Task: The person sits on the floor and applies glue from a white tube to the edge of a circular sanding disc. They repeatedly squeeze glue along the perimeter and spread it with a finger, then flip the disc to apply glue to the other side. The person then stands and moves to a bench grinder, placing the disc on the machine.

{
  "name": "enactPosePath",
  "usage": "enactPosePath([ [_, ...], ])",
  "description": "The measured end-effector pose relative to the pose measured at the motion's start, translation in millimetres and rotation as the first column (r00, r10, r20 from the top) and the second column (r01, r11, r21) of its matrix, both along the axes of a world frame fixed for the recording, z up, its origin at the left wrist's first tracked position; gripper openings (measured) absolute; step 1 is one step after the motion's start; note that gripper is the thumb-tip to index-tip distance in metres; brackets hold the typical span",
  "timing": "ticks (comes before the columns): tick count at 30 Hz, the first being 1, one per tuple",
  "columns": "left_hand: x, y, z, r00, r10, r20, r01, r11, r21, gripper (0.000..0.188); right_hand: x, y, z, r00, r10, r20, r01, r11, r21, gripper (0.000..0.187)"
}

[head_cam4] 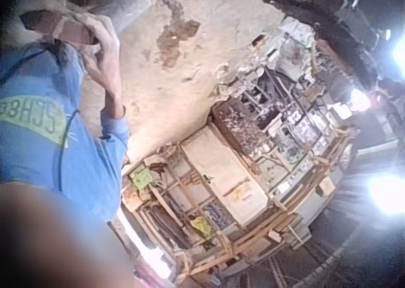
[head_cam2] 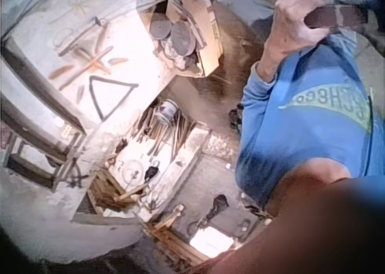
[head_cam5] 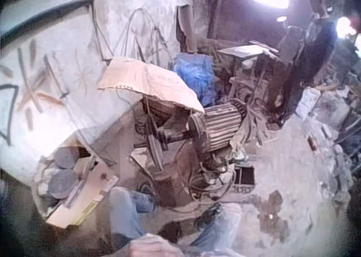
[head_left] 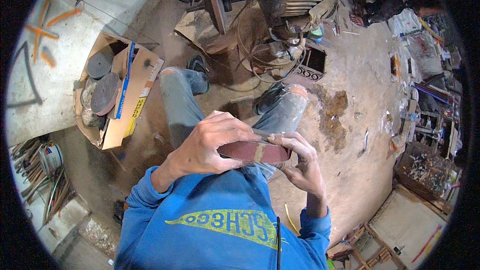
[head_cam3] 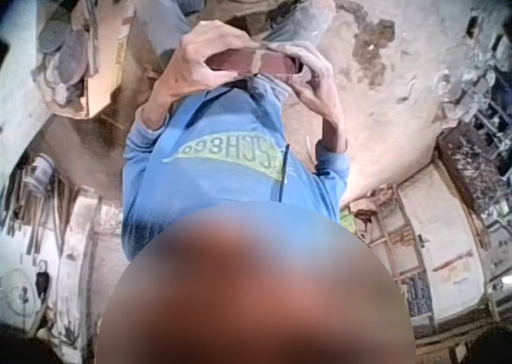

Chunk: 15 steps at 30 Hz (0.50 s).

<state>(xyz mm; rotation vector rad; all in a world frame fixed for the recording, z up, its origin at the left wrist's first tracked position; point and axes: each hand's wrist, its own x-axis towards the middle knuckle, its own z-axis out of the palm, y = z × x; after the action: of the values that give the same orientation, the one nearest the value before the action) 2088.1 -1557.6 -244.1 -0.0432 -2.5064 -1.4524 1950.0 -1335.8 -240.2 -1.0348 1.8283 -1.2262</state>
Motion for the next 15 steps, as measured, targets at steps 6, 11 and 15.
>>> enactPosePath([
  [6,2,2,7,0.999,0.028,-0.038,-0.024,0.995,0.096,0.04,3,6,12,1.0,-0.007,-0.002,0.007,0.998,0.064,0.051],
  [11,4,4,5,0.999,-0.001,-0.032,0.003,0.999,0.044,0.043,6,11,8,0.999,-0.025,-0.025,0.024,0.998,-0.05,0.051],
  [15,26,-24,-3,0.99,0.028,0.14,-0.027,1.0,-0.008,0.073,5,5,-12,0.992,-0.057,0.11,0.071,0.99,-0.126,0.048],
])
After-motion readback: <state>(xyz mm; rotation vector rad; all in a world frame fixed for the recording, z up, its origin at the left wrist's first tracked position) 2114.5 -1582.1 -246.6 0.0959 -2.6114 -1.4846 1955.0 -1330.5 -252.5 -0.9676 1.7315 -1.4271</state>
